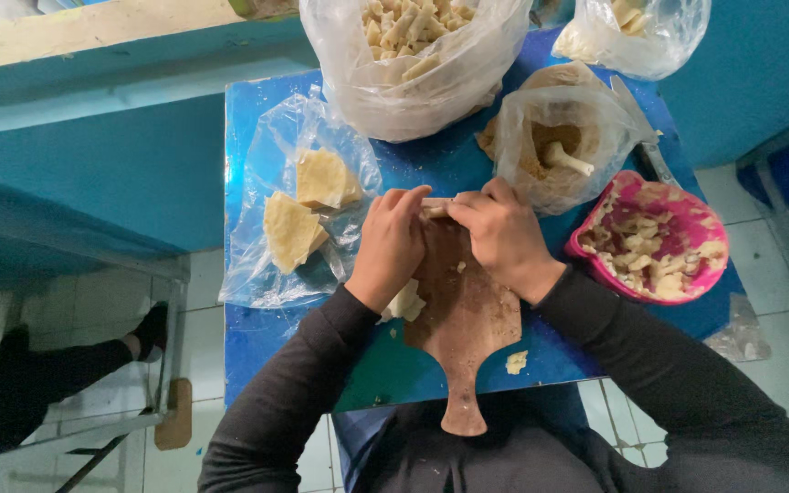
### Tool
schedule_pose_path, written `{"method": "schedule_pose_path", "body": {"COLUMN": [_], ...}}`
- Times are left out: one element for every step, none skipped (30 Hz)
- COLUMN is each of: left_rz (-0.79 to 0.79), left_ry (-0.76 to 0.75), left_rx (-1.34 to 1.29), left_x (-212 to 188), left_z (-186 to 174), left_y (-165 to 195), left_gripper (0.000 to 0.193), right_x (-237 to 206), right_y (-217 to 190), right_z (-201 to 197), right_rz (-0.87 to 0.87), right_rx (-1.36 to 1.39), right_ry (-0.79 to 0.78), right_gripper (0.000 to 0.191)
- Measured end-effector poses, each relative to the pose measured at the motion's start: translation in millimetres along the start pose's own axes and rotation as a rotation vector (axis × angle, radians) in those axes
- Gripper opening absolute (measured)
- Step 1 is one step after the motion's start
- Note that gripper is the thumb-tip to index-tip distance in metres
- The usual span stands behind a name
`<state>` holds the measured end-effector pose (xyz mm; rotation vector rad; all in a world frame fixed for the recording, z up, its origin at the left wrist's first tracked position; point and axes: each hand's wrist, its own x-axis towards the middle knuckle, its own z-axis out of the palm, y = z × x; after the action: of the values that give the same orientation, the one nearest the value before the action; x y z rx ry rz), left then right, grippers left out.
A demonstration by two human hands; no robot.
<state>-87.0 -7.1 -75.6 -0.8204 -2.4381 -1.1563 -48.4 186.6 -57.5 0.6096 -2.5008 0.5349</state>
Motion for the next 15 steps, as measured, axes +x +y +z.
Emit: {"method": "schedule_pose_path", "body": {"left_rz": [-0.022, -0.044, -0.073, -0.101, -0.129, -0.195, -0.262, -0.33, -0.339, -0.347, -0.354, -0.338, -0.322, -0.308, -0.294], "left_ry": [0.02, 0.041, 0.038, 0.036, 0.035, -0.005, -0.044, -0.083, -0.135, -0.187, -0.239, -0.247, -0.254, -0.261, -0.267], "left_rx": [-0.017, -0.032, -0.071, -0.109, -0.147, -0.217, -0.287, -0.358, -0.515, -0.673, -0.831, -0.878, -0.926, -0.974, -0.998], "left_x": [0.3, 0.7, 0.9, 1.4, 2.5, 4.2, 5.5, 6.4, 7.1, 6.8, 6.9, 7.5, 7.7, 7.8, 8.6], "left_z": [-0.7, -1.7, -2.7, -3.7, -5.2, -6.9, -8.6, -10.5, -12.1, -14.0, -15.2, -15.7, -16.2, -16.9, -17.7], "left_y": [-1.2, -2.1, -2.4, -2.5, -2.4, -2.3, -1.6, -0.8, -0.1, 1.1, 2.4, 3.8, 5.6, 7.7, 10.2], "left_gripper": [0.038, 0.04, 0.044, 0.048, 0.053, 0.056, 0.059, 0.063, 0.067, 0.07, 0.074, 0.075, 0.075, 0.076, 0.074], "right_x": [1.8, 2.6, 2.5, 2.7, 3.0, 3.1, 2.3, 1.5, 1.4, 1.6, 1.8, 0.9, -1.0, -2.6, -3.5], "right_y": [2.3, 3.9, 4.7, 5.4, 6.1, 6.7, 7.0, 6.9, 7.9, 9.0, 9.7, 9.9, 9.9, 9.6, 9.5], "right_z": [1.0, 1.7, 2.1, 2.5, 2.8, 2.7, 2.0, 1.3, 0.3, -1.3, -2.6, -4.4, -7.1, -9.8, -12.3], "right_rz": [0.006, 0.01, 0.062, 0.113, 0.164, 0.275, 0.385, 0.494, 0.538, 0.582, 0.625, 0.684, 0.744, 0.805, 0.82], "right_rx": [0.034, 0.069, 0.122, 0.176, 0.229, 0.356, 0.484, 0.614, 0.758, 0.903, 1.048, 1.132, 1.216, 1.299, 1.343], "right_ry": [0.002, 0.004, 0.021, 0.038, 0.056, 0.049, 0.039, 0.024, 0.006, -0.016, -0.038, -0.06, -0.083, -0.108, -0.115], "right_gripper": [0.029, 0.028, 0.028, 0.028, 0.028, 0.026, 0.025, 0.023, 0.022, 0.022, 0.022, 0.023, 0.023, 0.024, 0.024]}}
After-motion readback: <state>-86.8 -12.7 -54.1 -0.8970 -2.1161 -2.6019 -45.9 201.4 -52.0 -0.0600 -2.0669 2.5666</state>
